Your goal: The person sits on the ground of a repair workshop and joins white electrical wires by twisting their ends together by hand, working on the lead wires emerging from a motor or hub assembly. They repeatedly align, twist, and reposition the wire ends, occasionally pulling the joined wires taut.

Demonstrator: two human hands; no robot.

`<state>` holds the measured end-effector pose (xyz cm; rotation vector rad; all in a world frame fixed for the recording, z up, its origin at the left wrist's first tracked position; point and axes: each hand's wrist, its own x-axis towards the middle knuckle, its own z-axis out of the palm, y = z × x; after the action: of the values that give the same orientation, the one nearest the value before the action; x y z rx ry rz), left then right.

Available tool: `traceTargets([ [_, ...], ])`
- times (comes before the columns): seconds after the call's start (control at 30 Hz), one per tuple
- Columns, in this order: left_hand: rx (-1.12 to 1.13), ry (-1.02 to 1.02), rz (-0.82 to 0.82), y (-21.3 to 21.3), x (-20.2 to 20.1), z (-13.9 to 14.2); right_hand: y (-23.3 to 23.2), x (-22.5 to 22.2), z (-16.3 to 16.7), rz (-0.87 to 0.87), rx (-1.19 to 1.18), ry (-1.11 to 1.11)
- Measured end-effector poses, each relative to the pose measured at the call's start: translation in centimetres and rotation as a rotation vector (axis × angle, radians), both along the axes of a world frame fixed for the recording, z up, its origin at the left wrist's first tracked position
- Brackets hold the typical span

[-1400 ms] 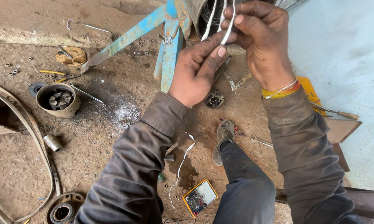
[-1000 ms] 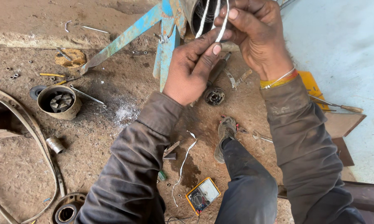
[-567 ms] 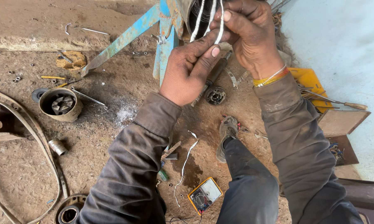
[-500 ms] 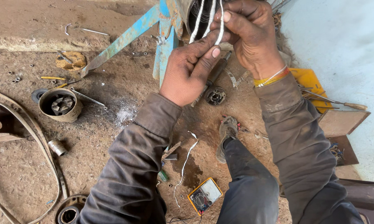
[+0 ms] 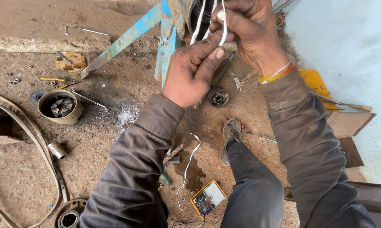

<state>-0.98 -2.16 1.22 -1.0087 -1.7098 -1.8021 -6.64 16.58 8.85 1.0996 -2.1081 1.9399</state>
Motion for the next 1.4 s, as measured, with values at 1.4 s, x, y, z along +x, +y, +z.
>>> traceTargets([
  [1.4, -0.13, 0.488, 0.511, 4.7, -0.5, 6.5, 3.1, 6.1, -3.5, -0.127, -0.014, 0.21],
])
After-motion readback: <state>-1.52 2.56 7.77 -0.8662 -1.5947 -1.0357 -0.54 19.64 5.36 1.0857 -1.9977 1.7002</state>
